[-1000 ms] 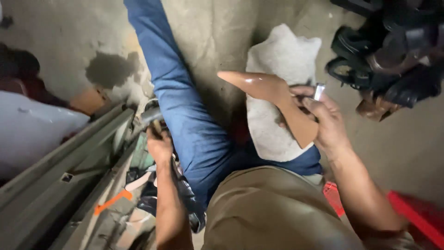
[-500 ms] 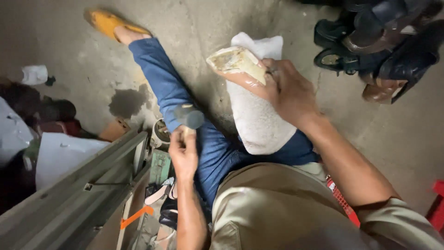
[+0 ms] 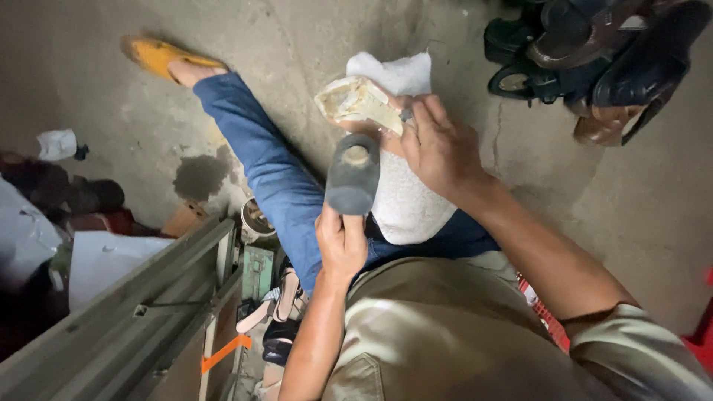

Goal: The person sits on the floor and uses a hammer to tap the heel of a high-heeled shoe placed on a cloth. They then switch to a brush and scrub the heel and sole of the shoe. The person continues alternating between hammering and brushing the heel throughout the clip.

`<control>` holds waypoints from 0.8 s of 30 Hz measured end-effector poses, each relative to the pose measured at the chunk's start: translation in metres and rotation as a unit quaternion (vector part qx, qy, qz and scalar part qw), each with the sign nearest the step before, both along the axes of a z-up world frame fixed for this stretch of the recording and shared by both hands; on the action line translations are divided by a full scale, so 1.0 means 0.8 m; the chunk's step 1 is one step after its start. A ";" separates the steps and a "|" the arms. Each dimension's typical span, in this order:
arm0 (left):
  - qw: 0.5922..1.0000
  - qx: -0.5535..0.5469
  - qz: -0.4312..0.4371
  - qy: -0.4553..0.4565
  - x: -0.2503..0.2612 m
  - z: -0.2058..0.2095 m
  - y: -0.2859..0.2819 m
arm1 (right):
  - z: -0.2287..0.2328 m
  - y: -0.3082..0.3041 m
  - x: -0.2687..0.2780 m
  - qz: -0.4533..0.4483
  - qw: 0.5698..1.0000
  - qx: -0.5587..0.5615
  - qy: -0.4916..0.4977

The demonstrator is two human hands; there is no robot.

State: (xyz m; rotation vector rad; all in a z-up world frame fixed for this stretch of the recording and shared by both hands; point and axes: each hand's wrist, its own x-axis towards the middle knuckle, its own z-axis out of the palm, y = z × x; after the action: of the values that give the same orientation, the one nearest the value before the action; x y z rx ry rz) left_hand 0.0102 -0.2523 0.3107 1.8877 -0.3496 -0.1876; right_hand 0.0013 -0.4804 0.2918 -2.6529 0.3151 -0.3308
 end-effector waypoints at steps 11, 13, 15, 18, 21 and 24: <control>1.000 0.023 -0.017 -0.005 0.012 0.011 -0.032 | 0.016 0.006 0.007 -0.001 0.999 0.030 0.026; 0.996 0.068 -0.049 0.009 0.016 0.007 -0.035 | 0.017 0.008 0.005 0.000 0.999 0.034 0.026; 0.994 0.069 -0.072 0.050 0.022 -0.011 -0.025 | 0.023 0.012 0.007 -0.012 1.000 -0.011 -0.004; 0.993 0.087 -0.068 0.036 0.037 0.010 -0.034 | 0.028 0.003 0.013 -0.010 1.000 0.014 0.005; 0.998 0.045 -0.030 0.027 0.040 0.028 -0.030 | 0.028 -0.006 0.002 0.005 0.997 0.065 0.047; 0.994 -0.072 0.054 0.056 0.040 0.058 -0.029 | 0.034 -0.029 -0.025 -0.009 0.993 0.108 0.046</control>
State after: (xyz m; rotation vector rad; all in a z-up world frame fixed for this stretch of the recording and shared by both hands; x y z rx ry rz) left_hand 0.0422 -0.2753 0.3568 1.7412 -0.1801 -0.1905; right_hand -0.0184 -0.5032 0.3194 -2.4573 0.3824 -0.1707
